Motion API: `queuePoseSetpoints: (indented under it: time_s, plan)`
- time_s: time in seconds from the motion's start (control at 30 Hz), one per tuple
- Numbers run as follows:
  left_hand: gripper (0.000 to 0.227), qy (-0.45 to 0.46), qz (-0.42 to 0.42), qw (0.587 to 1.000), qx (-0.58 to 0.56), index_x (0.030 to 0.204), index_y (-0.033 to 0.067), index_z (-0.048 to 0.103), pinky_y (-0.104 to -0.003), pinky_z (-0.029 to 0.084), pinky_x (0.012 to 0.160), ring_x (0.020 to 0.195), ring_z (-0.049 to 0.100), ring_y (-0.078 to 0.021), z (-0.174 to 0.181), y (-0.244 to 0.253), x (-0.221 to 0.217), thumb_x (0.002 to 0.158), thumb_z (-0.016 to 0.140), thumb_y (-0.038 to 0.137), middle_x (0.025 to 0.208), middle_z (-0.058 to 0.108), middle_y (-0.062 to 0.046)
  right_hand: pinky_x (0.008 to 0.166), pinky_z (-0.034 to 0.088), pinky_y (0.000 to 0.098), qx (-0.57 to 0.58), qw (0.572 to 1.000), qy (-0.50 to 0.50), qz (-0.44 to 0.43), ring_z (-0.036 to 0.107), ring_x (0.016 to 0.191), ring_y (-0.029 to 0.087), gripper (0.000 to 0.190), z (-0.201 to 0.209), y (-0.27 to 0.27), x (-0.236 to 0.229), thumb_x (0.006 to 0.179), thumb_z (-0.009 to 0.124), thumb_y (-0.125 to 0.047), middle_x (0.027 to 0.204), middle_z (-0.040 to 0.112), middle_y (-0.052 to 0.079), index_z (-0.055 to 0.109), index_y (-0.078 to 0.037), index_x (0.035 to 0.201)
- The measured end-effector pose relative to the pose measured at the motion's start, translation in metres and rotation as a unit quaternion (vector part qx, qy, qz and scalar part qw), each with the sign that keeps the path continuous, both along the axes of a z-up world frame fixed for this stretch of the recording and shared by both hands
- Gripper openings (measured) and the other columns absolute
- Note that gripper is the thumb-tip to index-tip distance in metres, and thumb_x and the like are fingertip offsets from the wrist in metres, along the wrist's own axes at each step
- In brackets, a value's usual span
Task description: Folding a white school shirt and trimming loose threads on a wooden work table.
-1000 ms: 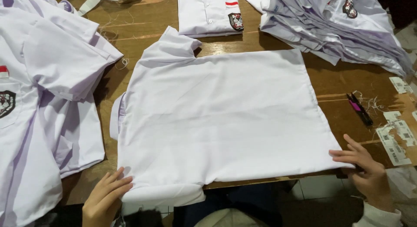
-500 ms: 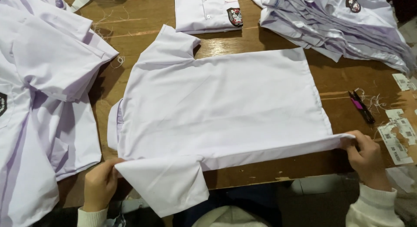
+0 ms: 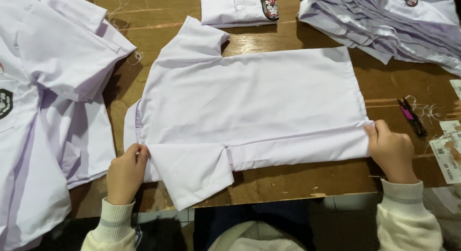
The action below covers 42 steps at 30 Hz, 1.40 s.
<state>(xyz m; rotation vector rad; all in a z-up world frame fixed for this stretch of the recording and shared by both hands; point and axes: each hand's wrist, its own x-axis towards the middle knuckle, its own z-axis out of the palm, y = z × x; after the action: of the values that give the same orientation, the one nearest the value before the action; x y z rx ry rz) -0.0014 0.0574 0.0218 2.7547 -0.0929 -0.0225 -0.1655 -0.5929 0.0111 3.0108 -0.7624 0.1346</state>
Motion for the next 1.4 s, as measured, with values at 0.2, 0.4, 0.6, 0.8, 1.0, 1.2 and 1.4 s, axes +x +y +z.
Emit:
queuePoseSetpoints:
  time_s: [0.2,0.4,0.6,0.8,1.0,1.2,1.4]
  plan:
    - [0.028,-0.035,0.045,0.996,-0.070,0.094,0.0138,0.070,-0.040,0.050,0.062,0.068,0.071,-0.0261,0.008,-0.005,-0.013,0.102,0.063,0.040,0.074,0.075,-0.004,0.076,0.045,0.0448,0.127,0.990,-0.061,-0.010,0.062,0.068,0.033,0.040,0.019,0.008,-0.008,0.115,0.051,-0.040,0.071,0.064,0.011,0.063,-0.005,0.099]
    - [0.033,0.034,0.043,0.983,-0.174,0.103,0.0108,0.071,-0.032,0.052,0.078,0.080,0.068,-0.0160,0.028,0.004,-0.035,0.092,0.069,0.042,0.087,0.074,-0.001,0.086,0.051,0.0376,0.360,0.926,-0.117,-0.019,0.067,0.099,0.027,0.029,0.037,0.003,-0.044,0.103,0.065,-0.019,0.111,0.073,0.016,0.068,0.003,0.121]
    - [0.023,-0.136,-0.024,0.980,-0.142,0.106,0.0071,0.058,-0.041,0.043,0.063,0.068,0.055,-0.0256,-0.027,0.019,-0.034,0.105,0.060,0.029,0.081,0.060,-0.006,0.078,0.042,0.0378,0.315,0.939,-0.140,0.007,0.054,0.088,0.025,0.024,0.005,-0.020,-0.053,0.108,0.063,-0.022,0.101,0.059,0.013,0.056,0.001,0.113]
    - [0.019,-0.190,-0.001,0.981,-0.032,0.110,0.0079,0.057,-0.047,0.046,0.053,0.063,0.065,-0.0346,-0.034,0.009,-0.025,0.107,0.060,0.027,0.086,0.072,-0.008,0.075,0.042,0.0531,0.252,0.959,-0.118,-0.048,0.062,0.090,0.046,0.030,0.011,0.002,-0.023,0.112,0.053,-0.023,0.103,0.066,0.025,0.052,0.004,0.125]
    - [0.031,-0.191,0.081,0.974,0.086,0.106,0.0137,0.055,-0.043,0.041,0.042,0.047,0.060,-0.0328,-0.040,-0.006,-0.016,0.113,0.054,0.044,0.057,0.060,-0.007,0.096,0.036,0.0572,0.179,0.978,-0.106,-0.016,0.059,0.096,0.055,0.032,-0.005,0.001,-0.013,0.116,0.045,-0.028,0.098,0.066,0.029,0.048,0.004,0.125]
    - [0.037,-0.161,0.108,0.970,0.143,0.101,0.0195,0.054,-0.041,0.041,0.041,0.047,0.061,-0.0321,-0.027,-0.015,-0.015,0.111,0.051,0.055,0.055,0.061,-0.006,0.097,0.039,0.0533,0.060,0.992,-0.100,0.042,0.069,0.082,0.044,0.027,-0.028,-0.015,-0.015,0.117,0.054,-0.028,0.088,0.071,0.016,0.058,-0.001,0.120]
    - [0.028,-0.182,0.078,0.968,0.156,0.102,0.0183,0.057,-0.036,0.042,0.046,0.041,0.055,-0.0237,-0.015,-0.019,-0.022,0.110,0.059,0.046,0.050,0.054,-0.001,0.073,0.047,0.0408,0.015,0.976,-0.189,0.107,0.058,0.076,0.027,0.016,-0.028,-0.005,-0.021,0.113,0.073,-0.014,0.092,0.061,0.012,0.070,0.001,0.113]
